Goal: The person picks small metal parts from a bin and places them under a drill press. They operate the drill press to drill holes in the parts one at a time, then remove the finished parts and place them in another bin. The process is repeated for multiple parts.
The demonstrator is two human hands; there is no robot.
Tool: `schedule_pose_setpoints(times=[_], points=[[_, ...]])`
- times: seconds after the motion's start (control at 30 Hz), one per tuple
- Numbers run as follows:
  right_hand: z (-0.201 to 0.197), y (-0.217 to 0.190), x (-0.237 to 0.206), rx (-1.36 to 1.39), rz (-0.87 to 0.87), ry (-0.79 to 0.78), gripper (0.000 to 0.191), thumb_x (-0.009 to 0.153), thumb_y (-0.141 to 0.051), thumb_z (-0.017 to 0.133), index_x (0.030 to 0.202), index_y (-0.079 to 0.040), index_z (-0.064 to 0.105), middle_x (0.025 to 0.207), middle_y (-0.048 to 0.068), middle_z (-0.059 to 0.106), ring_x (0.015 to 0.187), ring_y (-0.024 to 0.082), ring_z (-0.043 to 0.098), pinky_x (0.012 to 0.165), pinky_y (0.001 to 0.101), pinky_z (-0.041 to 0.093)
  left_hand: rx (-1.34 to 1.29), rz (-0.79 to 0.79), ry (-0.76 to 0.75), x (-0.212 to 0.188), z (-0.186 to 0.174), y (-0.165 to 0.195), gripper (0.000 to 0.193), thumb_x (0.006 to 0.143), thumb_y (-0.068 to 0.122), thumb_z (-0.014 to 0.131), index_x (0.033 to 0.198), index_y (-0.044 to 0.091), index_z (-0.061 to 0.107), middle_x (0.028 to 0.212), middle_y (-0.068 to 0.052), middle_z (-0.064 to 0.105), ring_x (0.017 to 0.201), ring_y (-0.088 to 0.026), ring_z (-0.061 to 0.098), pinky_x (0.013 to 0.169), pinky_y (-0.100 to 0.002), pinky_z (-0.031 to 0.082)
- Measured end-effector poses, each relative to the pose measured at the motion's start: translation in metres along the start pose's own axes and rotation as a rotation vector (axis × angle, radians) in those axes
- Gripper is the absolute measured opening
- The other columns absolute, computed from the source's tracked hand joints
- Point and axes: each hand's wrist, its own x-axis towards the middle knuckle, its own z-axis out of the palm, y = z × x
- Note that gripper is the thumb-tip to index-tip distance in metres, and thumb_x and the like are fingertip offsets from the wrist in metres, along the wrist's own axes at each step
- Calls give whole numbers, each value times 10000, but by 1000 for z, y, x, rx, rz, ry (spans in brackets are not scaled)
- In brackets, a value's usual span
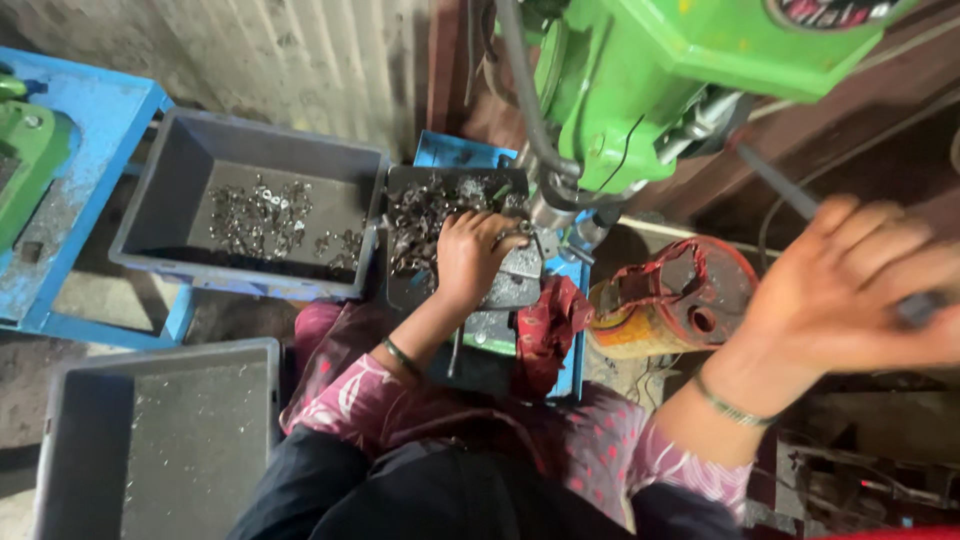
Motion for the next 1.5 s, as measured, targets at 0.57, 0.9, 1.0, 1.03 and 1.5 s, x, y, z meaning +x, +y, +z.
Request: schedule_pose_setpoints(times=[0.57, 0.9, 1.0, 1.03, 1.5], points=[[-20, 5, -22, 88, -13, 128, 496, 1020, -511, 417, 758, -98, 335, 678, 47, 316, 633, 170, 336, 701, 300, 356, 33, -10, -49, 1, -10, 7, 237, 844, 333, 789, 964, 132, 750, 885, -47, 713, 866, -273, 653, 796, -427, 468], [-141, 72, 164, -187, 290, -95, 306, 1183, -273, 421, 1197, 9, 540, 1122, 120, 545, 1062, 206, 508, 971, 303, 419, 32, -159, -174, 14, -8, 11, 213, 984, 263, 665, 875, 81, 680, 802, -157, 704, 772, -372, 671, 728, -491, 505], [-171, 95, 192, -126, 356, -60, 326, 1218, -218, 421, 1301, 50, 587, 1208, 148, 591, 1110, 206, 526, 983, 287, 414, -18, -323, -291, 12, -4, 10, 285, 1022, 308, 642, 873, 67, 670, 756, -197, 681, 734, -402, 664, 670, -503, 512], [-178, 99, 197, -87, 349, -48, 313, 1224, -216, 427, 1284, 49, 584, 1174, 143, 580, 1074, 198, 517, 951, 282, 406, -17, -362, -285, 11, -6, 7, 306, 1013, 324, 650, 855, 62, 671, 745, -195, 681, 727, -396, 668, 668, -498, 516], [-135, 80, 174, -3, 337, -35, 387, 1081, -441, 447, 1016, -60, 468, 904, 68, 462, 854, 172, 462, 828, 300, 413, -90, -176, -108, -11, -4, 0, 222, 814, 262, 834, 989, 134, 790, 906, -86, 759, 808, -306, 723, 712, -407, 553]])
